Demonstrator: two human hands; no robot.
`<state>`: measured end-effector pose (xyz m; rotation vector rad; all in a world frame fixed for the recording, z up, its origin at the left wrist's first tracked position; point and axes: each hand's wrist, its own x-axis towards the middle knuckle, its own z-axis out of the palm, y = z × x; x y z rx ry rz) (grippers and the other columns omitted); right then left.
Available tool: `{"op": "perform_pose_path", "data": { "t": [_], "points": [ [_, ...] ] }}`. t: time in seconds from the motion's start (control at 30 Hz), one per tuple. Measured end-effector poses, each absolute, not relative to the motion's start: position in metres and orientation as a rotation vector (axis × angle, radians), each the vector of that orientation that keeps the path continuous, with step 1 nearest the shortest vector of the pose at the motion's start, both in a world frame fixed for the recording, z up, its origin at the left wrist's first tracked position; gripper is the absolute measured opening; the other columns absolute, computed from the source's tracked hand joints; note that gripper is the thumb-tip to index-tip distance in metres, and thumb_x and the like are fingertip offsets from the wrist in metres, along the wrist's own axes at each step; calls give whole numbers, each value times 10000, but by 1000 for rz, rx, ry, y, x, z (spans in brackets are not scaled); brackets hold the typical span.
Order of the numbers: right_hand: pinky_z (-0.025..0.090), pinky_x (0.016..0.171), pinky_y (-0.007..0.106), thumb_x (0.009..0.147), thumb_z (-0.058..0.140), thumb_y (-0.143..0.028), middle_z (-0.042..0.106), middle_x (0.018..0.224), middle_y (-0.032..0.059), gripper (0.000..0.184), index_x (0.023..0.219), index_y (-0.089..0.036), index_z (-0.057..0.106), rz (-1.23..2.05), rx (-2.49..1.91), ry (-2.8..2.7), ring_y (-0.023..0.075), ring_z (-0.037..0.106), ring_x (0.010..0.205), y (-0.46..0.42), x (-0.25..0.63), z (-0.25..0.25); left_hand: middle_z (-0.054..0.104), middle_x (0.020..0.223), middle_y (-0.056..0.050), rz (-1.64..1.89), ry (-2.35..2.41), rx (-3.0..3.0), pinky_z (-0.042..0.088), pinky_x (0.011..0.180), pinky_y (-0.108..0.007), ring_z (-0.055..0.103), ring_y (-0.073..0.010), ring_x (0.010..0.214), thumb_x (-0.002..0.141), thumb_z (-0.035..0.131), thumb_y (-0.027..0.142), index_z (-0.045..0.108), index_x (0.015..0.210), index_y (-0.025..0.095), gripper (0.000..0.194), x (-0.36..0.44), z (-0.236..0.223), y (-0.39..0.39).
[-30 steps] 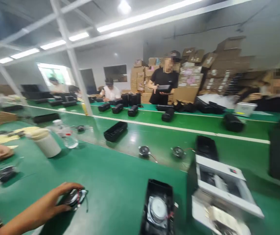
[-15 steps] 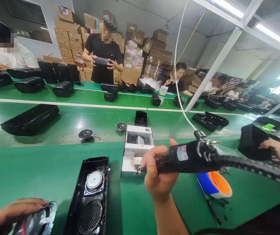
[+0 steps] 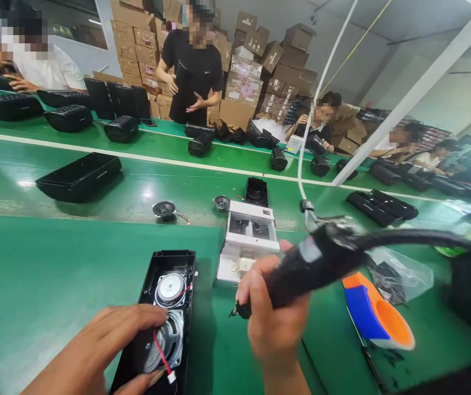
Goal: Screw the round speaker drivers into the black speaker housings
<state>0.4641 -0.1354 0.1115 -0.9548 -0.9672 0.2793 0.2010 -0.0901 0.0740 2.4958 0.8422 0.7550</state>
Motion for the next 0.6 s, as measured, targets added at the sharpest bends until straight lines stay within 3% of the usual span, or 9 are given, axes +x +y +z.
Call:
{"op": "perform_pose_path", "data": {
  "t": [0.17,0.37,0.5,0.6],
  "points": [
    [574,489,290,1038,897,-302,630,810,-81,507,1441,-362,595,318,-754,-832,141,539,495,-148,438,134,824,1066,85,677,906,2504,422,1264,-602,796,-257,962,740,807,87,650,1236,368,592,214,76,-91],
    [576,486,314,1036,927,-331,659,805,-80,477,1385,-414,613,446,-690,-888,163,589,500,-146,419,137,826,1127,63,555,957,2555,185,1387,-638,769,-266,1041,760,723,88,704,1195,339,502,215,62,-95],
    [578,514,334,1086,858,-310,659,858,-65,509,1478,-394,544,490,-688,-952,167,625,545,-135,411,123,843,1212,54,508,913,2579,163,1416,-630,791,-261,1106,756,707,79,717,1303,313,595,217,54,-96],
    [550,507,316,1116,798,-281,643,871,-58,478,1504,-368,534,505,-680,-1000,158,629,555,-125,405,113,849,1278,24,486,896,2605,238,1401,-640,809,-262,1107,808,717,75,707,1362,290,595,218,51,-97]
  ]
}}
